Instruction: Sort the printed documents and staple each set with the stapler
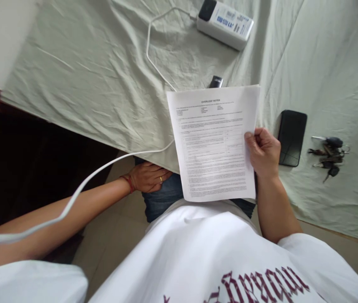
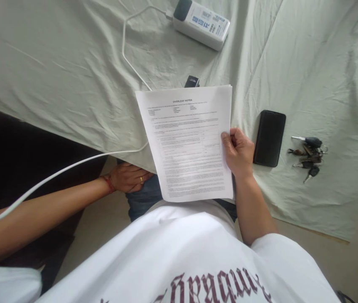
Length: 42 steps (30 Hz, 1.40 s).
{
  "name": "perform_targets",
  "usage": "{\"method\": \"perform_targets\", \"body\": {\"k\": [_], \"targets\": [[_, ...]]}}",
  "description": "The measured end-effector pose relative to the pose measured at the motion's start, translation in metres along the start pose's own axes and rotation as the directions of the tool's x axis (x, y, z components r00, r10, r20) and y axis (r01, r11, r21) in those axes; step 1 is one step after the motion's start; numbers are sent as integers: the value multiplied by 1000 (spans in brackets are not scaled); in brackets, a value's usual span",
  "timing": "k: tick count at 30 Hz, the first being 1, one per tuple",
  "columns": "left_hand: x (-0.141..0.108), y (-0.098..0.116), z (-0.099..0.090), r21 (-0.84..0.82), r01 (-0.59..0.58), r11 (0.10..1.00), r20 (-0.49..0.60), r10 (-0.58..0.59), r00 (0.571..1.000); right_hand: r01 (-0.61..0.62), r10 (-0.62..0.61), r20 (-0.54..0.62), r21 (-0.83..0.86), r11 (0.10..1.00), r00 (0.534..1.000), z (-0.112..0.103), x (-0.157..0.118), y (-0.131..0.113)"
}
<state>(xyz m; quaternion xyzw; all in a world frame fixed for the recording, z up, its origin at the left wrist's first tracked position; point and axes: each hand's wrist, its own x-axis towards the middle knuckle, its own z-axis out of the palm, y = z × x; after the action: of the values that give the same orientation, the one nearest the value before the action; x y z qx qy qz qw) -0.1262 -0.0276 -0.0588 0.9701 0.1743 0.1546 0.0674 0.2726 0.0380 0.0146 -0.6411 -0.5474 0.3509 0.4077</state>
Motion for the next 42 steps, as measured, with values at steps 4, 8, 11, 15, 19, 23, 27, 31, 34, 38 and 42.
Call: {"method": "perform_targets", "body": {"k": [4,8,11,15,19,23,27,31,34,38,42], "targets": [[-3,0,2,16,-2,1000,15,1,1000,10,-10,0,-13,1000,1000,0,0,2],[-5,0,3,21,-5,1000,31,5,1000,15,-15,-2,-28,999,1000,0,0,-1],[-5,0,3,26,-2,1000,18,2,1000,10,-10,-2,-29,1000,1000,0,0,-3],[-7,0,3,40,-8,999,33,6,999,-2,2,-1,-12,1000,1000,0,-1,-3],[-12,-1,7,41,0,999,107,-5,994,-5,5,1,-16,1000,1000,0,-1,-3],[-15,-1,10,21,3,1000,80,-5,997,5,-5,-2,-21,1000,1000,0,0,-2],[-13,-1,8,23,7,1000,64,-8,998,10,-10,1,-16,1000,1000,0,1,-2],[-8,-1,6,32,-7,999,22,6,1000,13,-13,-3,-12,1000,1000,0,1,-4],[-4,0,4,21,0,1000,-10,0,1000,14,-14,-4,-6,1000,1000,0,1,-6],[-2,0,2,11,9,1000,-31,-8,999,9,-9,1,-11,1000,1000,0,0,-4],[-2,-1,3,11,5,1000,-13,-5,1000,12,-12,-1,-13,1000,1000,-1,-1,-1]]}}
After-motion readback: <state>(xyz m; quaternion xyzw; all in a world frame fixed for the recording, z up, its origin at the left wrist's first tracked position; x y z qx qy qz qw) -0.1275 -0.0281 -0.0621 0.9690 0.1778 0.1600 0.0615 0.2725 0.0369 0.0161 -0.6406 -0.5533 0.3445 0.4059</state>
